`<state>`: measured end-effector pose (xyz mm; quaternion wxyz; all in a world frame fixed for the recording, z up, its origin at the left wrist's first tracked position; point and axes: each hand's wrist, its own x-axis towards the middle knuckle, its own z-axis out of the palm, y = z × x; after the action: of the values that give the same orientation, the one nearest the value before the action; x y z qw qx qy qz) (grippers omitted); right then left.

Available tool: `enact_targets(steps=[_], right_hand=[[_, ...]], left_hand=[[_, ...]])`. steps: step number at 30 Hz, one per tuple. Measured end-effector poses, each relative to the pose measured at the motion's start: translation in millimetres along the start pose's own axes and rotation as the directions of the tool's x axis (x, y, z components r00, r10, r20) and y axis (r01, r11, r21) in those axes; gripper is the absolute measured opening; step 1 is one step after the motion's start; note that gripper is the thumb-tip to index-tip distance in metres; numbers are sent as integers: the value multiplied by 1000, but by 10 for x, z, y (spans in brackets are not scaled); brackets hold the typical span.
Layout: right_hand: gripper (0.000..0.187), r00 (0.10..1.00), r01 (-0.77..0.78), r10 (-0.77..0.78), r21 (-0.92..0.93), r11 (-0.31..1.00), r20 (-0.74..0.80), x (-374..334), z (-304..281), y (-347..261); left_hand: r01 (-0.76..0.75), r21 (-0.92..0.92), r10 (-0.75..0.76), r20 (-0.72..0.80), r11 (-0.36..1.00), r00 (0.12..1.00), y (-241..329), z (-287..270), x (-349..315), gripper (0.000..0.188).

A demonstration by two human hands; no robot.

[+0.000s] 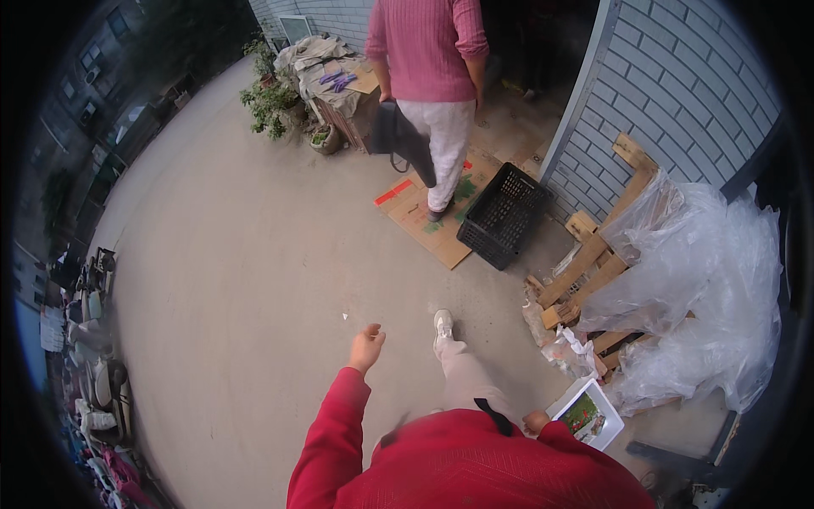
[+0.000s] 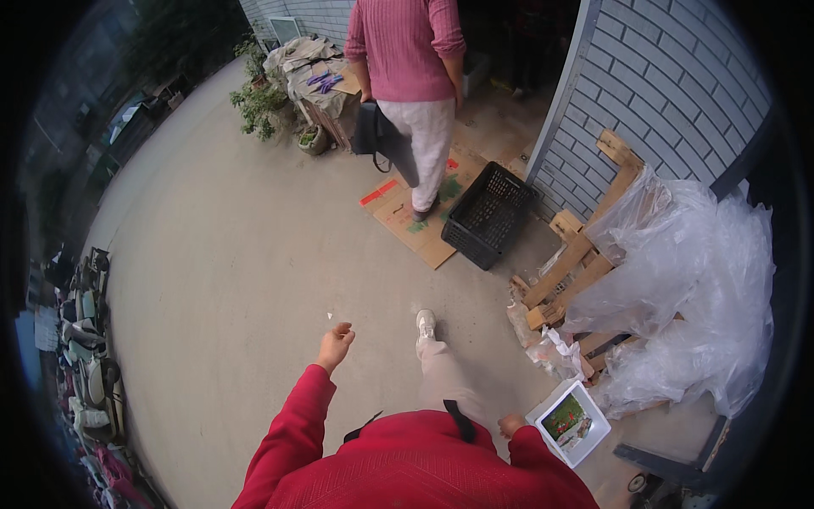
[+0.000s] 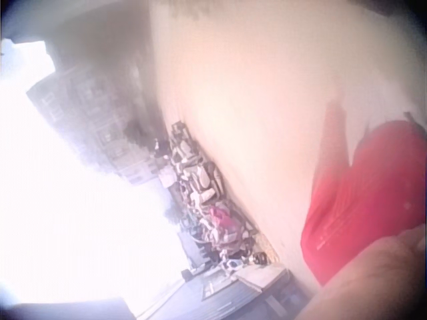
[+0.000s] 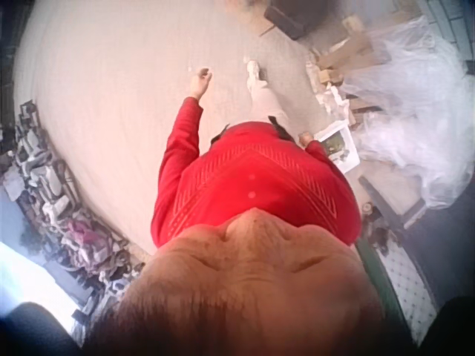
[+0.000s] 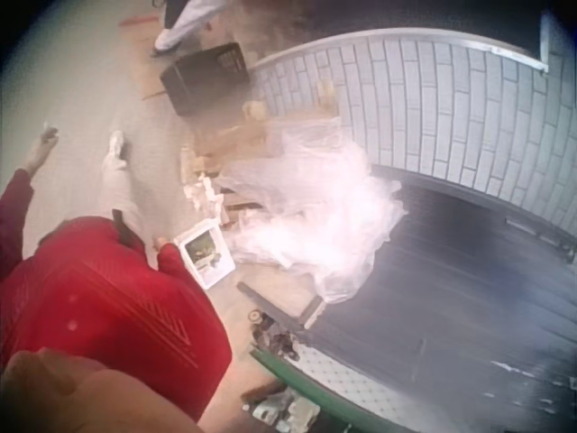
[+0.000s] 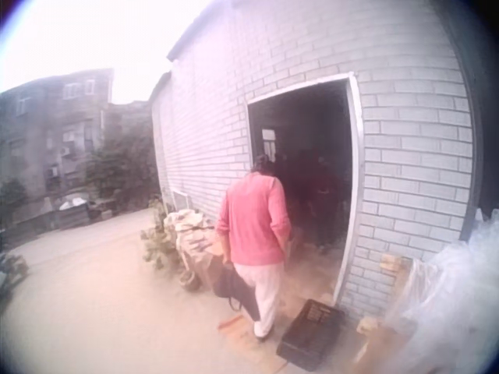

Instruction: The person sorts cherry tomatoes into plastic containers, weighs them on a digital scale, and places the filled containers into a black crate. The person then carries the crate to a pallet area and stacks it with other crates. Finally, the person removes gloves and walks to a kitchen area.

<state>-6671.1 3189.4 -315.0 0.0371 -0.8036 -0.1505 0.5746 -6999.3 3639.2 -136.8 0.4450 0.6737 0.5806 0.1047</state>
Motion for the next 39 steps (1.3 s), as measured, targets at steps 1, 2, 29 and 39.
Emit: enact_targets(steps=[1, 2, 29, 39], right_hand=[[26, 996, -77, 78, -37, 996, 31, 251, -132, -241], [26, 987, -140, 144, -66, 988, 77, 469, -245, -527], [74, 650, 713, 188, 677, 185, -736, 2252, -5020, -7417], [84, 370, 904, 733, 404, -142, -570, 2602, -6788, -8001]], left_hand=[[-27, -32, 26, -29, 999, 999, 113, 20, 336, 40], [-111, -70, 105, -87, 991, 991, 203, 23, 661, 39], [-408, 184, 422, -42, 894, 906, 3086, -1238, 7374, 56], [-474, -160, 499, 208, 866, 841, 4357, -688, 7476, 60]])
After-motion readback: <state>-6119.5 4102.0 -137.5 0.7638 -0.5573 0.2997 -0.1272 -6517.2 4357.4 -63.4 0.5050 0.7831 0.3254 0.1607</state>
